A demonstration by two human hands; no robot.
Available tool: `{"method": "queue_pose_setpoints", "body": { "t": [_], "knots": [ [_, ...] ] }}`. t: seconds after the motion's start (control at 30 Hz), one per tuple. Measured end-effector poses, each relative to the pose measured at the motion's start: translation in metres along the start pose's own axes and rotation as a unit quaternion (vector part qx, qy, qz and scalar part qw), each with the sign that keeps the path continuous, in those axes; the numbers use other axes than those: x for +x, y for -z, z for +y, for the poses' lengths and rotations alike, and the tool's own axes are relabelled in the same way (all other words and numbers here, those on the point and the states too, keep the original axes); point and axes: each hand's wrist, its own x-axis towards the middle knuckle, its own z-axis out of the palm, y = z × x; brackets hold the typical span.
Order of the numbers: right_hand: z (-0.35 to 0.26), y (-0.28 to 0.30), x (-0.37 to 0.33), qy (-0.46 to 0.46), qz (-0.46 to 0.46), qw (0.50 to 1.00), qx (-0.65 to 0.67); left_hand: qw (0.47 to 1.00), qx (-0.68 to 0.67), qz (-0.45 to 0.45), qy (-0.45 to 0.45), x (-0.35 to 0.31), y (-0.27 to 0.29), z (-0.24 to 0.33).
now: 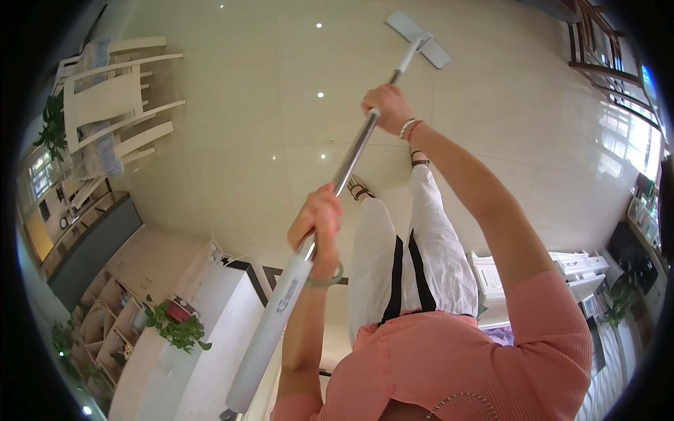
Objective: The person mops a tiled floor in a living room using a flat mop. They move the mop back and forth across the floor, navigating around furniture such as a sofa, a wooden table, and a white cabinet.
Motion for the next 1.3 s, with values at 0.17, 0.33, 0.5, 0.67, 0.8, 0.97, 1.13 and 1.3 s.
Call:
{"method": "queue_pose_setpoints", "body": {
  "t": [0.17, 0.33, 0.5, 0.67, 0.8, 0.97, 1.13, 1.3],
  "knots": [
    [-0.086, -0.068, 0.015, 0.073, -0.076, 0.994, -0.001, 0.986, 0.065, 0.134, 0.073, -0.059, 0.057, 0.023],
    [-0.154, -0.133, -0.021, 0.14, -0.128, 0.982, -0.007, 0.959, 0.087, 0.233, 0.137, -0.135, 0.102, 0.033],
    [-0.231, -0.179, -0.09, 0.176, -0.216, 0.96, 0.003, 0.909, 0.075, 0.351, 0.214, -0.225, 0.147, 0.055],
    [-0.282, -0.209, -0.157, 0.157, -0.28, 0.946, 0.046, 0.925, 0.072, 0.303, 0.218, -0.299, 0.182, 0.072],
    [-0.284, -0.209, -0.154, 0.2, -0.343, 0.917, -0.023, 0.945, 0.056, 0.262, 0.185, -0.322, 0.192, 0.055],
    [-0.253, -0.187, -0.118, 0.185, -0.313, 0.931, -0.038, 0.958, -0.007, 0.251, 0.14, -0.274, 0.184, 0.033],
    [-0.176, -0.151, -0.086, 0.122, -0.213, 0.967, -0.063, 0.979, -0.038, 0.171, 0.1, -0.211, 0.15, -0.008],
    [-0.09, -0.095, -0.059, 0.024, -0.128, 0.988, -0.089, 0.989, -0.06, 0.117, 0.062, -0.134, 0.085, -0.042]
  ]
}}
